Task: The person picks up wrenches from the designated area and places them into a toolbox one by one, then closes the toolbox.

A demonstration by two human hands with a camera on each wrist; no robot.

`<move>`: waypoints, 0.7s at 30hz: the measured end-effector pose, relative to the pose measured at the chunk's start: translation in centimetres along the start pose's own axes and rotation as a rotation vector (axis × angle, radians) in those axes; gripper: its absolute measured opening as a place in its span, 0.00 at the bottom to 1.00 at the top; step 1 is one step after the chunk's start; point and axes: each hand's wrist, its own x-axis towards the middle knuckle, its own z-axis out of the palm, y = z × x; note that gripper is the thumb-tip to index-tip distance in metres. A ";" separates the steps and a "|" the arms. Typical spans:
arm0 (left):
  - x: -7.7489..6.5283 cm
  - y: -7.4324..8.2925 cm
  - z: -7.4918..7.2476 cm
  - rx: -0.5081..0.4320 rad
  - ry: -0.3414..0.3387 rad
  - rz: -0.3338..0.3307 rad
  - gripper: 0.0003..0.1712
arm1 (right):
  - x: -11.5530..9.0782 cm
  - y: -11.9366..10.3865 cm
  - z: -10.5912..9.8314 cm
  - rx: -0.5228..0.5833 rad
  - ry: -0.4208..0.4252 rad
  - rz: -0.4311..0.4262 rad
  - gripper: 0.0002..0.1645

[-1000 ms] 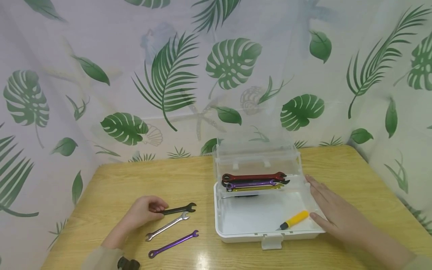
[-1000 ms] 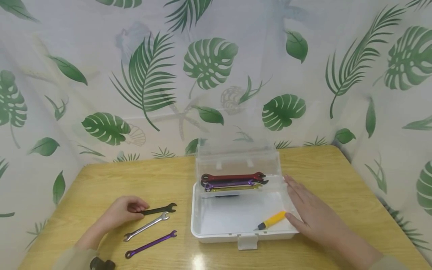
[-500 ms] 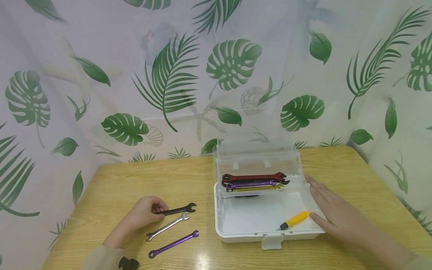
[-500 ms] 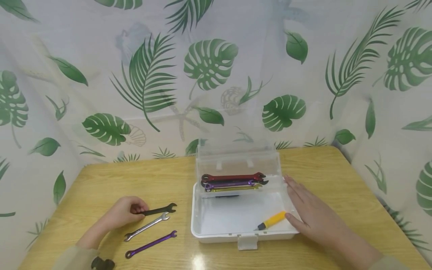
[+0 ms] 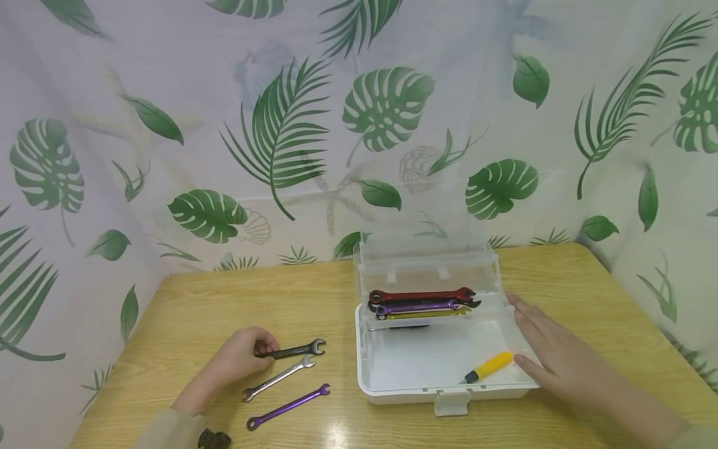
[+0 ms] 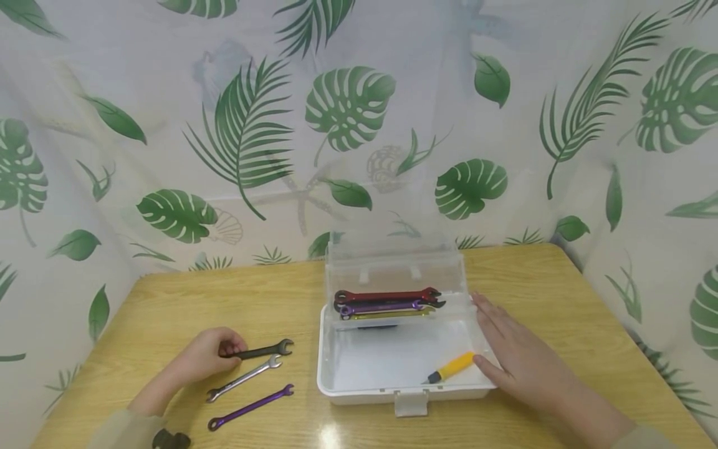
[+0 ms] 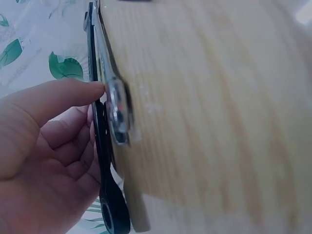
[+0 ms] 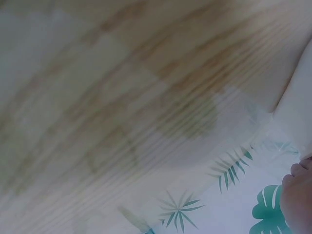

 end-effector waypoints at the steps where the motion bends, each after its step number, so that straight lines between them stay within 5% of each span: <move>1: 0.0 0.1 0.0 0.000 0.001 0.000 0.07 | 0.0 0.0 0.0 0.000 0.001 -0.002 0.49; 21: 0.0 -0.3 -0.5 0.056 -0.008 0.090 0.06 | 0.0 0.1 0.1 0.001 -0.041 0.038 0.48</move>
